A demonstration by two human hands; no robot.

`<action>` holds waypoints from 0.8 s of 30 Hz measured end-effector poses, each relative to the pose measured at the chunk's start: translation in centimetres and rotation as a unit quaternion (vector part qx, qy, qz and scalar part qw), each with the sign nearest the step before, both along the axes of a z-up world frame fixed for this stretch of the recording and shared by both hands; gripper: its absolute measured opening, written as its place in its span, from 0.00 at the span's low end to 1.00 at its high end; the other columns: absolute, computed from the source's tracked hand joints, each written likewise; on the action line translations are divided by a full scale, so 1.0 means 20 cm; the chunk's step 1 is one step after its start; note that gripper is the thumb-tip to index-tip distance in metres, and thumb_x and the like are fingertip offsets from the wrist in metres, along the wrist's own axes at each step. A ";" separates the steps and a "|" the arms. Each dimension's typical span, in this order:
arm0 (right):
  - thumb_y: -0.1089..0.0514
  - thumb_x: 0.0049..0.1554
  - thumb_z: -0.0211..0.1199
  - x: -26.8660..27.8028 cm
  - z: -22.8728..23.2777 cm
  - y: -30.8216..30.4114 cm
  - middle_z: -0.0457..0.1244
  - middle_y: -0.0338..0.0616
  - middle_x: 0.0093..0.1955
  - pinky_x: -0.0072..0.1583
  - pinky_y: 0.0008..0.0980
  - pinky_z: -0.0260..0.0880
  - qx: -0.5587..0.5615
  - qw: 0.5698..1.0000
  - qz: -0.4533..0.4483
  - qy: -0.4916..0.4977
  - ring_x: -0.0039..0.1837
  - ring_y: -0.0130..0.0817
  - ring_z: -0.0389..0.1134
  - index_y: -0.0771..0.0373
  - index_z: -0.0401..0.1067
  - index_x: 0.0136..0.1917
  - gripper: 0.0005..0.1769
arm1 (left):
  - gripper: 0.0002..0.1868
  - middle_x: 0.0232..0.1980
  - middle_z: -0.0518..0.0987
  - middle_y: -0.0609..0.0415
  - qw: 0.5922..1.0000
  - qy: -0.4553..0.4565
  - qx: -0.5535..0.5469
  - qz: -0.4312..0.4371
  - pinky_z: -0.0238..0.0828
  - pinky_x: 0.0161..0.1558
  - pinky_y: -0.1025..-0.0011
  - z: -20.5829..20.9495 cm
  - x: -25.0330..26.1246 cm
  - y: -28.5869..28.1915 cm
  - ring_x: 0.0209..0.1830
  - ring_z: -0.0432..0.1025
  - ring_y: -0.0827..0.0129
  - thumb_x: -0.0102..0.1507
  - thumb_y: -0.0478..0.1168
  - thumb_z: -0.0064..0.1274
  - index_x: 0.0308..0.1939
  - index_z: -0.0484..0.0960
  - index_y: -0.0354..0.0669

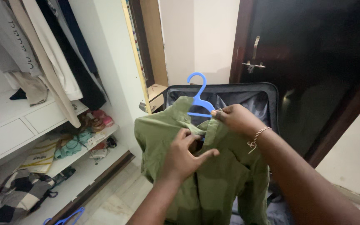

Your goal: The person takes a white sleeveless top and a green button-up shirt from an open suitcase, places each on a blue hanger, and hangs them on a closet rod. The person handles the garments one at a time and adjusts them before placing them in the closet.

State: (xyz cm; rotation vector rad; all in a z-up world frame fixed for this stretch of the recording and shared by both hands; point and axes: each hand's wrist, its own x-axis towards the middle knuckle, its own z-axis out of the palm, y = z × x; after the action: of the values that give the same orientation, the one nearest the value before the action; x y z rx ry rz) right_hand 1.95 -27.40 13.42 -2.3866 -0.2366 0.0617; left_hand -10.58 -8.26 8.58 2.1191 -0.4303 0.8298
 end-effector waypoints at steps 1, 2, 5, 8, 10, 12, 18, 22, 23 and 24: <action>0.34 0.58 0.62 0.00 0.00 0.00 0.69 0.48 0.35 0.47 0.39 0.68 0.002 1.000 0.006 -0.006 0.40 0.32 0.66 0.66 0.82 0.50 0.31 | 0.24 0.42 0.77 0.48 1.000 0.005 0.002 -0.010 0.74 0.38 0.63 -0.01 0.00 0.00 0.36 0.77 0.55 0.49 0.48 0.73 0.40 0.84 0.35; 0.34 0.57 0.63 -0.01 0.01 -0.01 0.70 0.46 0.36 0.48 0.37 0.69 0.004 1.000 0.012 -0.013 0.41 0.32 0.68 0.65 0.81 0.51 0.31 | 0.23 0.43 0.77 0.48 1.000 0.009 0.003 -0.019 0.73 0.38 0.63 -0.03 0.01 -0.01 0.37 0.76 0.55 0.49 0.46 0.73 0.41 0.85 0.35; 0.34 0.57 0.64 -0.03 0.00 0.01 0.71 0.48 0.39 0.49 0.37 0.69 0.005 1.000 0.015 0.004 0.43 0.33 0.69 0.65 0.82 0.52 0.30 | 0.15 0.45 0.78 0.49 0.998 0.048 -0.022 -0.016 0.74 0.39 0.65 -0.14 0.07 -0.02 0.38 0.77 0.58 0.55 0.43 0.68 0.39 0.85 0.35; 0.35 0.56 0.65 -0.03 -0.01 0.01 0.73 0.50 0.41 0.50 0.40 0.71 -0.007 1.000 0.021 0.020 0.44 0.37 0.72 0.63 0.81 0.53 0.29 | 0.14 0.41 0.79 0.50 0.993 0.108 -0.045 -0.002 0.72 0.37 0.65 -0.24 0.14 0.01 0.34 0.77 0.60 0.56 0.44 0.68 0.36 0.87 0.36; 0.36 0.55 0.65 -0.01 -0.06 -0.01 0.73 0.52 0.42 0.50 0.40 0.72 -0.035 0.999 0.041 -0.005 0.45 0.40 0.73 0.63 0.80 0.52 0.28 | 0.14 0.38 0.79 0.51 0.989 0.139 -0.051 -0.020 0.71 0.36 0.66 -0.31 0.18 0.04 0.33 0.76 0.63 0.54 0.44 0.70 0.36 0.88 0.38; 0.37 0.56 0.65 0.04 -0.18 -0.04 0.72 0.54 0.42 0.51 0.41 0.72 -0.078 0.992 0.073 -0.060 0.44 0.42 0.73 0.65 0.79 0.50 0.27 | 0.13 0.38 0.80 0.54 0.984 0.158 -0.053 -0.062 0.72 0.36 0.69 -0.40 0.18 0.06 0.33 0.77 0.67 0.54 0.44 0.70 0.37 0.89 0.39; 0.38 0.55 0.66 0.10 -0.68 -0.09 0.71 0.55 0.50 0.56 0.44 0.71 -0.122 0.987 0.103 -0.028 0.53 0.50 0.72 0.62 0.77 0.52 0.26 | 0.12 0.29 0.82 0.59 0.924 0.341 -0.155 -0.080 0.68 0.33 0.73 -0.81 0.19 0.06 0.28 0.71 0.78 0.57 0.44 0.67 0.38 0.89 0.41; 0.37 0.55 0.65 0.03 -0.97 -0.12 0.71 0.53 0.53 0.58 0.46 0.70 -0.164 0.982 0.094 0.005 0.56 0.52 0.71 0.57 0.76 0.56 0.26 | 0.12 0.29 0.83 0.62 0.913 0.363 -0.174 -0.061 0.70 0.33 0.77 -1.09 0.15 0.01 0.27 0.73 0.82 0.56 0.44 0.68 0.38 0.88 0.40; 0.36 0.54 0.66 0.01 -1.03 -0.12 0.70 0.53 0.54 0.58 0.46 0.70 -0.174 0.981 0.084 0.015 0.57 0.52 0.71 0.57 0.75 0.57 0.27 | 0.12 0.30 0.83 0.62 0.903 0.374 -0.203 -0.063 0.69 0.32 0.77 -1.14 0.15 -0.02 0.27 0.72 0.82 0.56 0.43 0.68 0.37 0.87 0.39; 0.36 0.54 0.66 -0.02 -1.09 -0.11 0.70 0.52 0.54 0.59 0.46 0.69 -0.184 0.980 0.076 0.028 0.58 0.53 0.70 0.57 0.74 0.58 0.28 | 0.12 0.30 0.83 0.63 0.890 0.386 -0.233 -0.063 0.69 0.32 0.77 -1.19 0.13 -0.05 0.27 0.72 0.82 0.57 0.43 0.68 0.36 0.87 0.38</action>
State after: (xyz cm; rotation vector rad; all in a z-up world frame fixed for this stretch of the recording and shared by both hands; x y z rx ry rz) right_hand 1.51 -29.66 -8.33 -2.7240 -0.4119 0.2636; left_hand -8.00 -9.17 -15.23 1.7539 0.0618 -0.0387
